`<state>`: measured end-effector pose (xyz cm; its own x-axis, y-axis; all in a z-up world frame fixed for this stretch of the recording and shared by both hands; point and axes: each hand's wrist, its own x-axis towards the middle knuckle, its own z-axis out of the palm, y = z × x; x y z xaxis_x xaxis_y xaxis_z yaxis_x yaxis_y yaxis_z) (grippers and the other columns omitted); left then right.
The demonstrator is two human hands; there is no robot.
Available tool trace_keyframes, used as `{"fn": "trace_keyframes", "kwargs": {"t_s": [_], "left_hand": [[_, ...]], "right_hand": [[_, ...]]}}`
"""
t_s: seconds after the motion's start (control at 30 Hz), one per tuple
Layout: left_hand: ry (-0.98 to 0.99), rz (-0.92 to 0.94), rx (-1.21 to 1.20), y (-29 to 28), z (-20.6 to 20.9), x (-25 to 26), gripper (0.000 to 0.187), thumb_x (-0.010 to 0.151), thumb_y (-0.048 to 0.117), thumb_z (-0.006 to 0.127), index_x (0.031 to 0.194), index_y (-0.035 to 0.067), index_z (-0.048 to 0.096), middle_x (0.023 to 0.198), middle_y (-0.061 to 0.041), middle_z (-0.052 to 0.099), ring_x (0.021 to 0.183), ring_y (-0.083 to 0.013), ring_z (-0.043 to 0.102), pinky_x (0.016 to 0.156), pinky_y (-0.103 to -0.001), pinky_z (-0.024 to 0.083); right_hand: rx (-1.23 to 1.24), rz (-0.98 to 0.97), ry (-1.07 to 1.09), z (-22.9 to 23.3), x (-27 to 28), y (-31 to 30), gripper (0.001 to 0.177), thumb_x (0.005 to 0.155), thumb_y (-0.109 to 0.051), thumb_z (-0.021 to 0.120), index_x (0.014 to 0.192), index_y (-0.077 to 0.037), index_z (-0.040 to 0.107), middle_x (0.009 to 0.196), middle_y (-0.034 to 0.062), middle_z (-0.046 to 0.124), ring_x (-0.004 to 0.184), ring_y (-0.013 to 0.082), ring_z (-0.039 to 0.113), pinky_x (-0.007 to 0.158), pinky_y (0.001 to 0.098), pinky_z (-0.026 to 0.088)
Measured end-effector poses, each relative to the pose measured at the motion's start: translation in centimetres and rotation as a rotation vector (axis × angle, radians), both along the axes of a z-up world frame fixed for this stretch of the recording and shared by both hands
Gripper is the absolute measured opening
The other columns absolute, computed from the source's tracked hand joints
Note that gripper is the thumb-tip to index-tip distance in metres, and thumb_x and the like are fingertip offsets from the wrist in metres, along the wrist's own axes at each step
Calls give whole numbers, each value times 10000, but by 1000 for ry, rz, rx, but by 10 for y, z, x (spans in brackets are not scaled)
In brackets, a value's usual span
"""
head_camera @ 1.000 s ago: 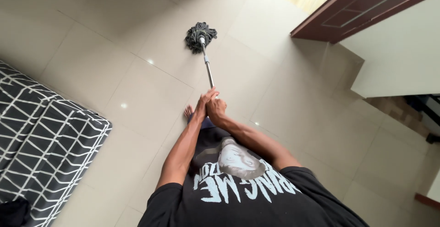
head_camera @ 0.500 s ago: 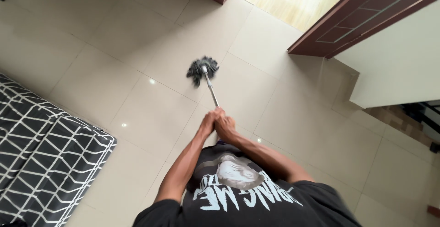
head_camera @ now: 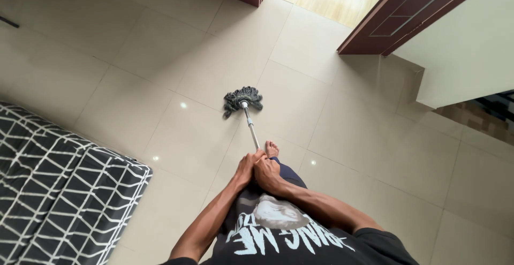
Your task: The person mops the tiled floor of a room by hand using a mop, moving the mop head back and forth across the floor surface and reaching into a doorway.
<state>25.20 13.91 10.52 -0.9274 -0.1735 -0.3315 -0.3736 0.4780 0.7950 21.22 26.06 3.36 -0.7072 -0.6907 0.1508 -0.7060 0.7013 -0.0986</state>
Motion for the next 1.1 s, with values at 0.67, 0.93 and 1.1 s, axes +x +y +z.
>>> {"fn": "trace_keyframes", "kwargs": {"t_s": [0.67,0.93,1.1], "left_hand": [[2,-17,-128,15,10,34,220,973,313,569,1143,184,622,980,-186,738,966,-437,691,785,-523,542],[-48,114,-77,19,-47,-3,239,986,341,543,1148,188,631,1039,-193,726,983,-436,680,801,-520,528],[-14,45,-1,44,4,14,211,1031,334,519,1137,176,611,1009,-216,722,998,-431,684,816,-505,538]], "right_hand": [[353,123,-366,28,34,-1,254,831,-113,702,1017,58,717,985,241,711,807,283,752,627,341,579],[448,157,-301,-21,-2,-4,322,866,-110,676,1140,57,663,1031,199,727,787,237,754,557,347,572],[325,271,-395,30,-1,38,289,879,-169,679,1093,25,685,1058,252,684,884,311,723,640,394,572]]}}
